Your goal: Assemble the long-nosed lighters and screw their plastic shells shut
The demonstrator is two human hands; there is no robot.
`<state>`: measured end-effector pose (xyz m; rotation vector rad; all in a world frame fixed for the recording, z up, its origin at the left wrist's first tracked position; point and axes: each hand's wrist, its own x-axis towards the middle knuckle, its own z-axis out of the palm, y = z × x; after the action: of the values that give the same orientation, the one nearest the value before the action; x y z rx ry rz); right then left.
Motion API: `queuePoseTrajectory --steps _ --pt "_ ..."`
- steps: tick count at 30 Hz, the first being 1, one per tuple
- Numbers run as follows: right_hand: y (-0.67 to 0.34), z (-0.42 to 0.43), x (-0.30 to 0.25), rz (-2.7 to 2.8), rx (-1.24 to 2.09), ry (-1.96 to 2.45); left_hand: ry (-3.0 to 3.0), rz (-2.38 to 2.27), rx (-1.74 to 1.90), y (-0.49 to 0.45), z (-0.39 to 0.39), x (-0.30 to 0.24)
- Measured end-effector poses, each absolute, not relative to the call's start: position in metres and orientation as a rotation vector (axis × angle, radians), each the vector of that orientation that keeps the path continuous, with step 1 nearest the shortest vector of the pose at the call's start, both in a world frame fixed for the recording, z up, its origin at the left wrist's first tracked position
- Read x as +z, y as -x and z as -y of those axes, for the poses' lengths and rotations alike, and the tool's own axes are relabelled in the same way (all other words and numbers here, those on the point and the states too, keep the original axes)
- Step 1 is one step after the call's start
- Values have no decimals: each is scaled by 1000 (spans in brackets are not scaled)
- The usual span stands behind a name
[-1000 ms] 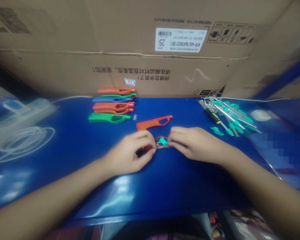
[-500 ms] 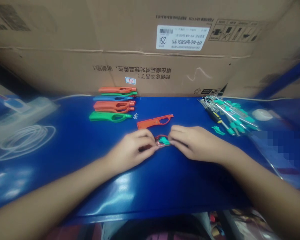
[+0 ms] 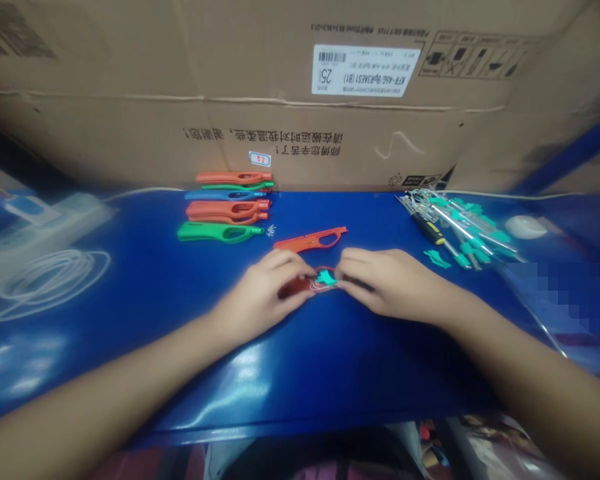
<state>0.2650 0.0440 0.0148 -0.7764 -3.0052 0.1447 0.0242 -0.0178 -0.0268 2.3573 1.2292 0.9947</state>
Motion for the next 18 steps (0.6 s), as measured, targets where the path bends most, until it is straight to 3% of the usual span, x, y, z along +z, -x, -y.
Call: queuePoseTrajectory --steps 9,18 --pt "-264 -46 12 2966 169 838 -2393 -1311 909 -21 15 -29" --pt "-265 -50 5 2797 496 791 -2365 -1285 905 -20 14 -27"
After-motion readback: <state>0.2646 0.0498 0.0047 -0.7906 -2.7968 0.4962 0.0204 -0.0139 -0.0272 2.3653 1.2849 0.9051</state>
